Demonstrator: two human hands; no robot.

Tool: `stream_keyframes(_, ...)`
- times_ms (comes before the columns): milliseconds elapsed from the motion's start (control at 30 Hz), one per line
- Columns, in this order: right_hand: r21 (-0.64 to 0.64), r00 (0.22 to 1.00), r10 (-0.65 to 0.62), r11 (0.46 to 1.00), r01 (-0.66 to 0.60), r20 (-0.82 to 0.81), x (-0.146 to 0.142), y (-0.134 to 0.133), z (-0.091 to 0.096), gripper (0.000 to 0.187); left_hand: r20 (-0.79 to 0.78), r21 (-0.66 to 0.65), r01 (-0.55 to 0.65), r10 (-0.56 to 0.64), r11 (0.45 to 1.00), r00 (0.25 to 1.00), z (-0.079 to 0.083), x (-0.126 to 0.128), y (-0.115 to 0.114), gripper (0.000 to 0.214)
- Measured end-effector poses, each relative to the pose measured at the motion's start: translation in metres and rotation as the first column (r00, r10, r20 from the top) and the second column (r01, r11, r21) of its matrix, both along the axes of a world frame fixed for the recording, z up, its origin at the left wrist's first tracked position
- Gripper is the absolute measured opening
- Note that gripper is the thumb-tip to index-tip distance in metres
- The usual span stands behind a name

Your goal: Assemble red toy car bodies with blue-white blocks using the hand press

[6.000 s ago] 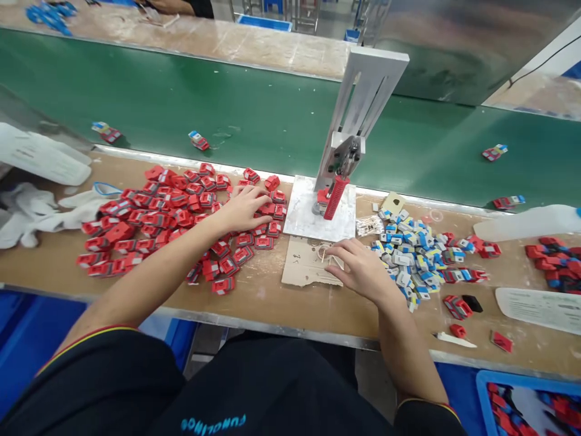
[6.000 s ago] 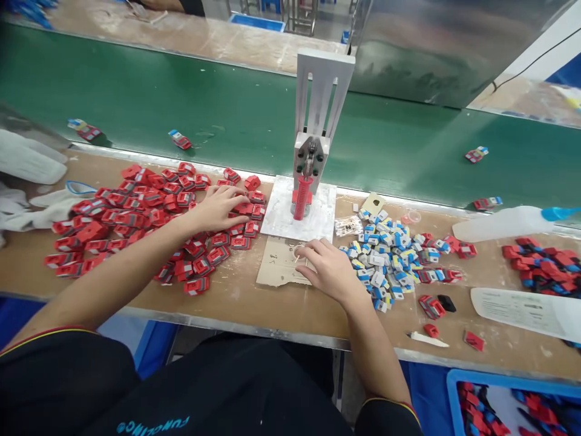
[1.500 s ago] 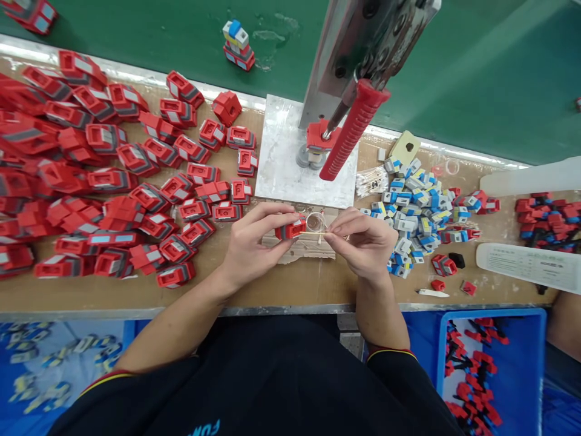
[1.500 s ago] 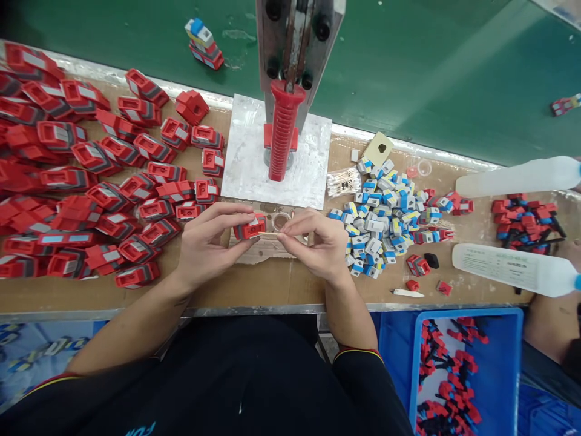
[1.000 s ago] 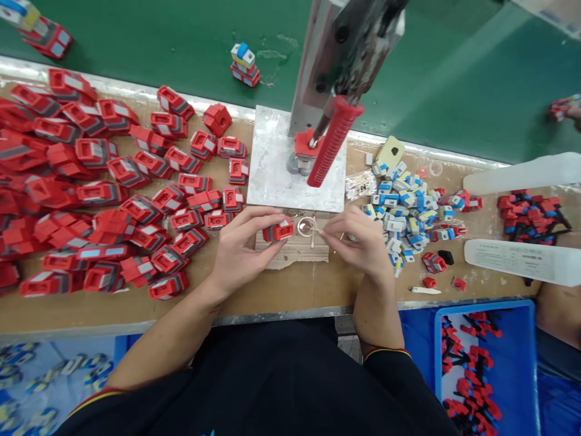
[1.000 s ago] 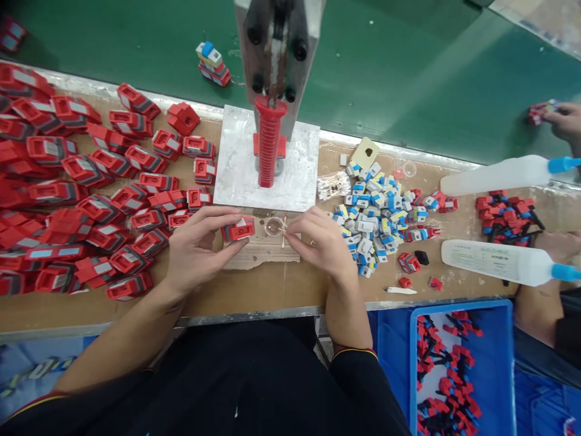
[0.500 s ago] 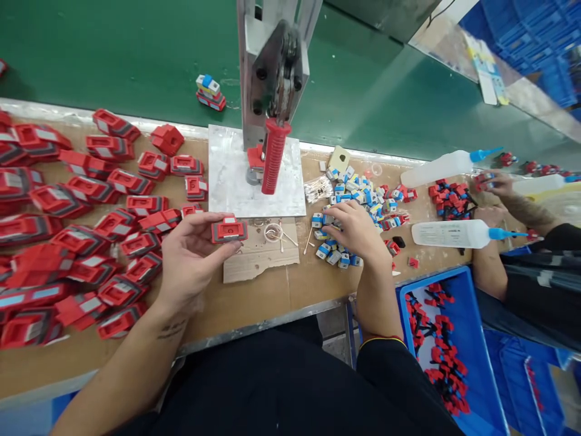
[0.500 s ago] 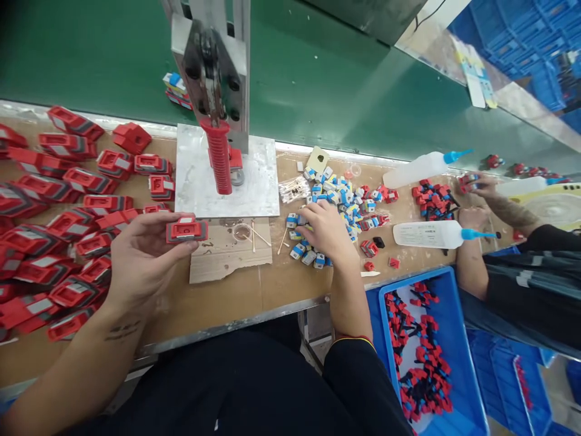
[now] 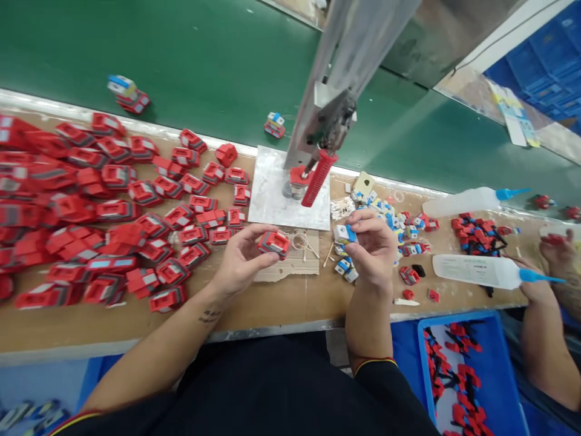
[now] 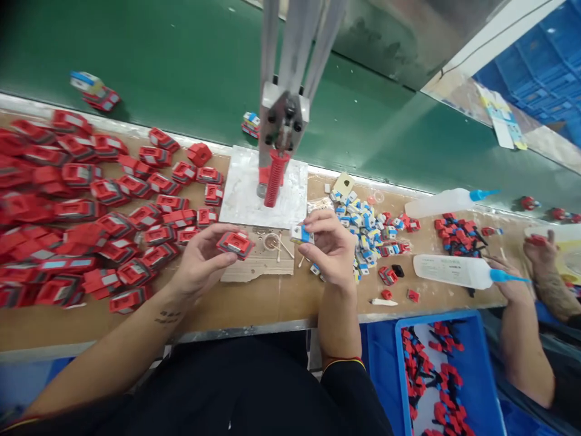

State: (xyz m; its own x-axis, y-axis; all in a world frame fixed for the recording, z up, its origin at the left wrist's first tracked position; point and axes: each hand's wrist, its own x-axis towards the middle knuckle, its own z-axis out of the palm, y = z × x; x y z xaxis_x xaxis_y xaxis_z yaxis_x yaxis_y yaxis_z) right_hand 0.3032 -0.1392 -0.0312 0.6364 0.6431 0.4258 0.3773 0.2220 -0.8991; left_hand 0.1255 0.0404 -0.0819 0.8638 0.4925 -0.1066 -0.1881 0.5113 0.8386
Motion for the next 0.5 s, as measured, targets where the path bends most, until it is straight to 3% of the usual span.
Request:
stream_keyframes(100,0.050,0.963,0.077,0.997,-0.066,-0.258,-0.018,0.021,-0.010,0.034,0.039,-0.067,0.047,-0.045,0.997,0.998,0.000,-0.001,-0.002,0.048)
stream_keyframes(200,0.069,0.912,0.144,0.989,-0.127,-0.385,-0.033,0.030,-0.017,0.039,0.055,-0.101,0.052,-0.047,0.994,0.997,0.000,-0.001,-0.004,0.051)
stream_keyframes(400,0.019,0.912,0.101,0.995,-0.101,-0.397,-0.043,0.029,-0.020,0.041,0.093,-0.104,0.079,-0.069,0.991,0.993,-0.001,0.000,-0.007,0.052)
stream_keyframes(500,0.012,0.929,0.117,0.993,-0.120,-0.350,-0.043,0.027,-0.021,0.033,0.119,-0.090,0.094,-0.083,0.992,0.989,-0.002,0.000,-0.007,0.049)
